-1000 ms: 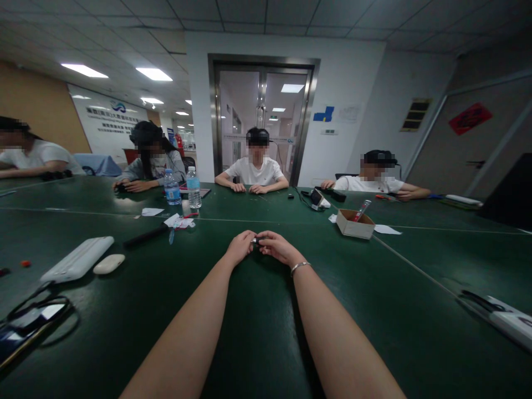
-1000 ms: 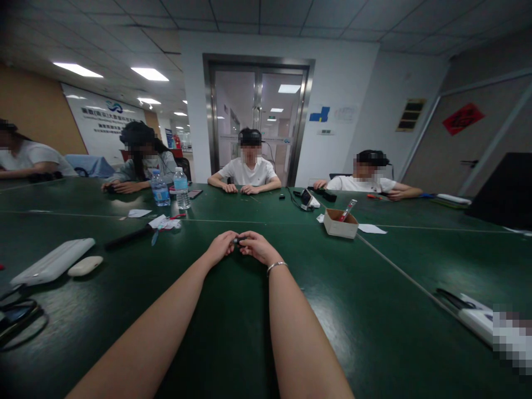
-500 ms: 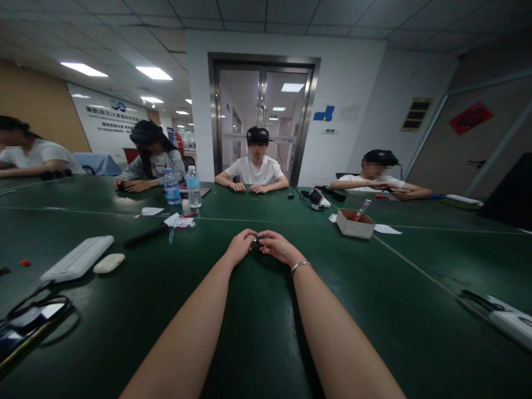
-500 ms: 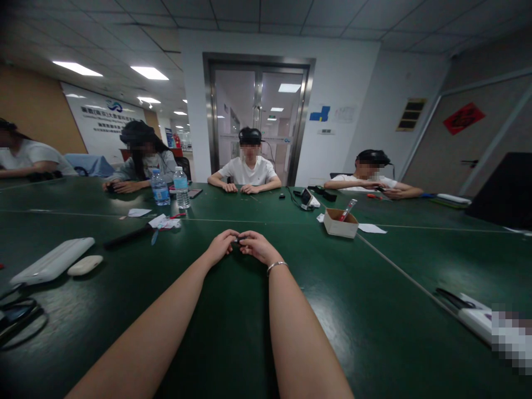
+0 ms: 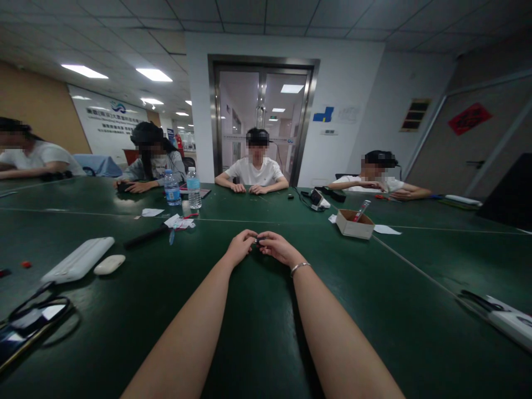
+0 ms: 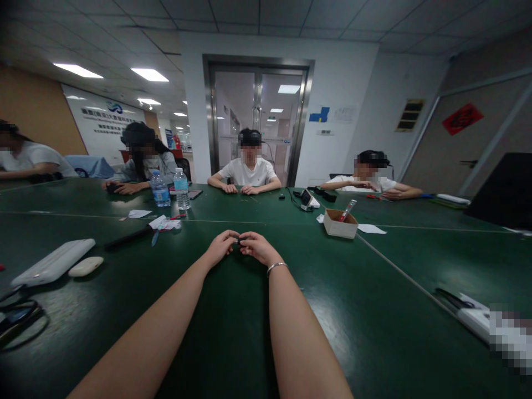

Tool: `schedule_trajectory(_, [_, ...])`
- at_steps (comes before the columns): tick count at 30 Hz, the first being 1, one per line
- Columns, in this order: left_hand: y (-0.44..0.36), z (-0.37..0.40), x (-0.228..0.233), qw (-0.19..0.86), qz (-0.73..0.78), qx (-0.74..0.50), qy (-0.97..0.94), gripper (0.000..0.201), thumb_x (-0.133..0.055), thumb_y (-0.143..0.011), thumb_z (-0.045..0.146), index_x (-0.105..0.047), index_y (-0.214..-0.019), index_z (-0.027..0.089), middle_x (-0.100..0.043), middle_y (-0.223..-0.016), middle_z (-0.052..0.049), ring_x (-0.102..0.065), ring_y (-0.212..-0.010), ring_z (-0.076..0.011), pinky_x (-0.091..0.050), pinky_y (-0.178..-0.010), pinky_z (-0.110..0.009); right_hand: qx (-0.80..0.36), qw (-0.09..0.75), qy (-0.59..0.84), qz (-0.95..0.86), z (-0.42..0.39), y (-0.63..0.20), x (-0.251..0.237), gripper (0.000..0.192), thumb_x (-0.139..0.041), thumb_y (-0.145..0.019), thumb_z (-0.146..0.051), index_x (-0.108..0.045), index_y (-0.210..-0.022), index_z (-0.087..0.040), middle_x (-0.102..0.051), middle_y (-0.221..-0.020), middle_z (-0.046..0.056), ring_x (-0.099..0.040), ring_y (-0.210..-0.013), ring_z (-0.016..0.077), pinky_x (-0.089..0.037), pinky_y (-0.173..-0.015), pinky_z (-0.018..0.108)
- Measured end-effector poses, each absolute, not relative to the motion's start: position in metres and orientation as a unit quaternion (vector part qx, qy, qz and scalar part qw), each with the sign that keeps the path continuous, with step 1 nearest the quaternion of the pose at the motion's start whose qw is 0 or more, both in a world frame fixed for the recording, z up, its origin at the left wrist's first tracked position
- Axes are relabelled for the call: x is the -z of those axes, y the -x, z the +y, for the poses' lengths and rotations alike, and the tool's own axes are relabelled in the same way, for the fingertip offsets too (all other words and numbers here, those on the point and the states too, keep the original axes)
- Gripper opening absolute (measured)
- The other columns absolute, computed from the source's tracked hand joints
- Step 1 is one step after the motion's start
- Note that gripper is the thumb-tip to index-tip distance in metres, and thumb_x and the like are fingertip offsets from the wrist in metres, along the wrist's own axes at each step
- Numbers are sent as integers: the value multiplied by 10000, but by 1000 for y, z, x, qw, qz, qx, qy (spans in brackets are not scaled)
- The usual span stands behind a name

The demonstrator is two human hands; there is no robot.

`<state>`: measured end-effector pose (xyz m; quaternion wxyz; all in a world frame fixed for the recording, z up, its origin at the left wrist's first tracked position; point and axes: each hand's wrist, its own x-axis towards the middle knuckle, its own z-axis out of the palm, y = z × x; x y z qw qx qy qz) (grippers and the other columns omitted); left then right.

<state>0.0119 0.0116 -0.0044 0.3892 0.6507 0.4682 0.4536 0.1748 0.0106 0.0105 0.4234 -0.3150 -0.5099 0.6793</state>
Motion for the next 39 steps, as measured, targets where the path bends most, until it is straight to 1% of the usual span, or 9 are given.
schedule_trajectory(3, [-11, 12, 5, 384, 465, -461, -651, 261, -497, -737, 275, -594, -959, 179, -575, -741, -8, -491, -529, -81, -379, -458, -182, -680, 424, 315, -508, 10, -175, -11, 199, -627, -692, -38, -585, -860, -137, -614, -683, 13, -589, -536, 78, -487, -499, 154])
schedule_trajectory(13, [-11, 11, 5, 392, 453, -463, -653, 289, -485, -777, 392, -594, -917, 165, -567, -696, -4, -476, -513, -76, -379, -469, -187, -677, 425, 326, -505, 8, -174, -14, 188, -614, -703, -31, -576, -854, -135, -619, -682, 21, -590, -539, 84, -475, -485, 158])
schedule_trajectory(20, [-12, 12, 6, 395, 440, -464, -659, 222, -489, -748, 253, -584, -928, 165, -544, -630, 17, -481, -505, -75, -381, -481, -184, -678, 430, 324, -500, 8, -174, -13, 194, -629, -697, -48, -571, -859, -138, -618, -683, 20, -592, -540, 85, -471, -490, 159])
schedule_trajectory(24, [-13, 12, 7, 404, 432, -461, -661, 257, -470, -787, 340, -572, -930, 153, -528, -578, 19, -488, -501, -87, -379, -473, -191, -679, 427, 314, -507, 9, -175, -12, 199, -640, -688, -52, -573, -855, -138, -620, -693, 19, -595, -548, 85, -473, -500, 159])
schedule_trajectory(27, [-12, 13, 8, 389, 446, -462, -660, 289, -484, -785, 391, -578, -932, 160, -569, -648, -1, -504, -523, -88, -386, -480, -191, -680, 424, 311, -511, 9, -175, -12, 210, -656, -683, -61, -566, -855, -141, -614, -679, 15, -593, -544, 86, -473, -501, 162])
schedule_trajectory(30, [-12, 13, 9, 375, 454, -464, -662, 296, -513, -770, 399, -587, -945, 173, -593, -736, -16, -526, -565, -94, -395, -487, -190, -678, 420, 318, -513, 9, -175, -12, 222, -651, -686, -56, -556, -871, -135, -607, -657, 14, -593, -542, 89, -474, -501, 163])
schedule_trajectory(32, [-11, 14, 9, 378, 451, -463, -663, 300, -514, -770, 396, -588, -954, 171, -592, -740, -19, -529, -575, -97, -398, -486, -190, -675, 418, 325, -514, 9, -175, -12, 241, -646, -689, -48, -545, -889, -134, -606, -652, 13, -593, -538, 89, -476, -499, 162])
schedule_trajectory(36, [-11, 14, 9, 388, 447, -461, -661, 319, -485, -783, 408, -584, -950, 155, -576, -693, -16, -512, -548, -96, -396, -481, -193, -663, 409, 341, -526, 7, -173, -14, 268, -651, -697, -62, -524, -920, -142, -596, -630, -1, -575, -507, 82, -467, -465, 155])
schedule_trajectory(39, [-10, 13, 6, 381, 452, -461, -662, 325, -462, -789, 425, -585, -918, 152, -560, -641, -1, -496, -521, -97, -381, -475, -197, -637, 398, 352, -558, 6, -171, -15, 242, -667, -706, -108, -531, -904, -139, -593, -623, -8, -509, -431, 51, -405, -379, 125])
